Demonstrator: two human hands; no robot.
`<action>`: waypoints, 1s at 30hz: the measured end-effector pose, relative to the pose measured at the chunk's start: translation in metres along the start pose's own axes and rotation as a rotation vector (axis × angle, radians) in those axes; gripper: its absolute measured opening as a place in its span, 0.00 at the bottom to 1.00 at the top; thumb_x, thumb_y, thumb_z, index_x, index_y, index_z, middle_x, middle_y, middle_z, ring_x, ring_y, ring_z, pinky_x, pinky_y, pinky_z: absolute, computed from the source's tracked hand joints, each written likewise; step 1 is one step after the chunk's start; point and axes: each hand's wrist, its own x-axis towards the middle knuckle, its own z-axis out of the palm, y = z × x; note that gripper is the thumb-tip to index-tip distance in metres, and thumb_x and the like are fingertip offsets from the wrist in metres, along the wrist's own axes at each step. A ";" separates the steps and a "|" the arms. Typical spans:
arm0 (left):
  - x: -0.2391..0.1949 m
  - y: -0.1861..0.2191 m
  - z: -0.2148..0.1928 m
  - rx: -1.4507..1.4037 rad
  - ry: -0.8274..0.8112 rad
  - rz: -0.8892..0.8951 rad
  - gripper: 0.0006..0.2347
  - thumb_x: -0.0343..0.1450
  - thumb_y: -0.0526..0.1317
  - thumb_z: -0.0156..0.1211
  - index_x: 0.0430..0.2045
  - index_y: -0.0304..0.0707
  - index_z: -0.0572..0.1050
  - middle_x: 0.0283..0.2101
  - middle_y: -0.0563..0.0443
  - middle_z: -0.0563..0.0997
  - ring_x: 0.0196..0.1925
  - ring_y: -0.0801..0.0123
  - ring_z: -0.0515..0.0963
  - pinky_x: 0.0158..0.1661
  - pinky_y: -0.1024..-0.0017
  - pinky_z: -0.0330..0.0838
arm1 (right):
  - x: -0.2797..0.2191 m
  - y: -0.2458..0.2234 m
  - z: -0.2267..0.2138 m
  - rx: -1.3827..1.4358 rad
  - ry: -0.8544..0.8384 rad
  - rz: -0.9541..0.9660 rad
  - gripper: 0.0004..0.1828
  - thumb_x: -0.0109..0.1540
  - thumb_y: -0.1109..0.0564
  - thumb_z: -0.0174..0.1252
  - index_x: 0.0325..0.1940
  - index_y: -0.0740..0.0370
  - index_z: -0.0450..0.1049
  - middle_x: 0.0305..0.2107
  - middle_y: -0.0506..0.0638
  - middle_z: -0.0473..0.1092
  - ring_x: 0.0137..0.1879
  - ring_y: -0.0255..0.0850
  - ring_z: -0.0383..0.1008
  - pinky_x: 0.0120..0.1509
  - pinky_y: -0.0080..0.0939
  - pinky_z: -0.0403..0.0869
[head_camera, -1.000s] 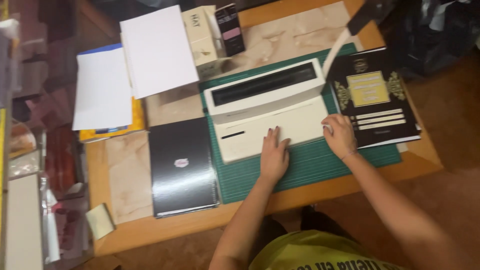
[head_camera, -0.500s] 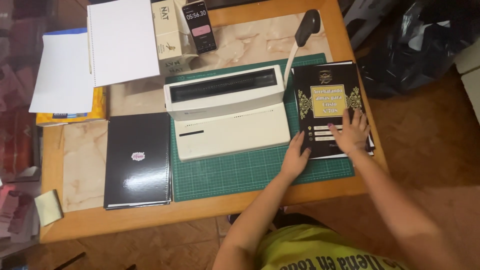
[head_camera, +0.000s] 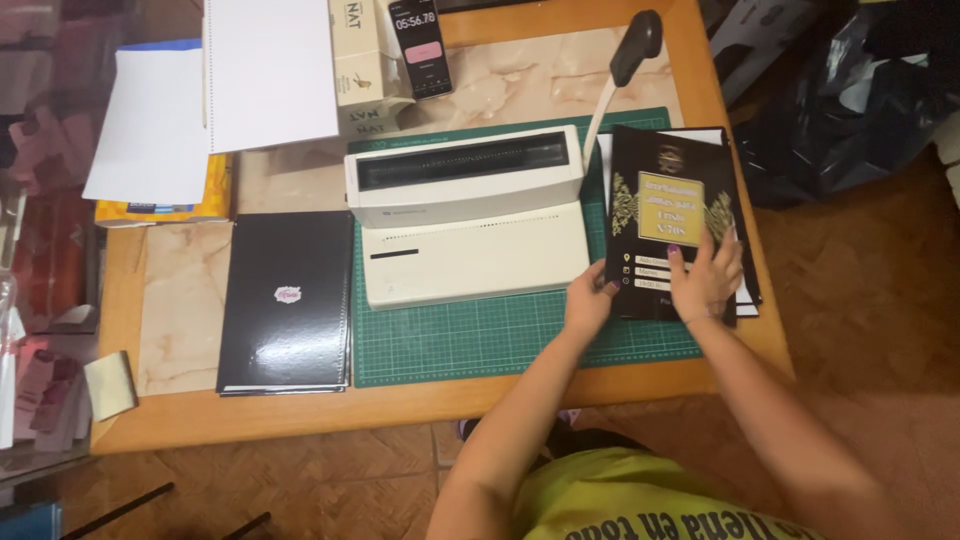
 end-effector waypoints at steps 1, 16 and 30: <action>0.009 -0.001 -0.017 0.001 0.002 0.000 0.22 0.70 0.34 0.65 0.60 0.52 0.76 0.51 0.52 0.84 0.55 0.62 0.82 0.52 0.67 0.78 | 0.003 -0.004 -0.005 0.002 0.000 -0.001 0.36 0.70 0.37 0.52 0.78 0.52 0.55 0.75 0.61 0.42 0.78 0.67 0.41 0.74 0.78 0.50; 0.037 0.037 -0.298 0.158 -0.060 0.056 0.12 0.66 0.35 0.61 0.40 0.47 0.87 0.34 0.46 0.87 0.40 0.57 0.83 0.50 0.64 0.73 | -0.001 -0.053 0.048 0.178 -0.055 -0.091 0.22 0.65 0.49 0.65 0.63 0.47 0.73 0.46 0.52 0.72 0.53 0.58 0.76 0.56 0.56 0.73; -0.066 0.049 -0.332 1.271 -0.211 0.799 0.40 0.62 0.68 0.60 0.70 0.59 0.63 0.76 0.48 0.60 0.79 0.44 0.53 0.72 0.33 0.41 | -0.021 -0.137 0.089 0.226 -0.035 0.140 0.18 0.66 0.52 0.67 0.56 0.45 0.68 0.36 0.48 0.71 0.50 0.56 0.76 0.57 0.57 0.74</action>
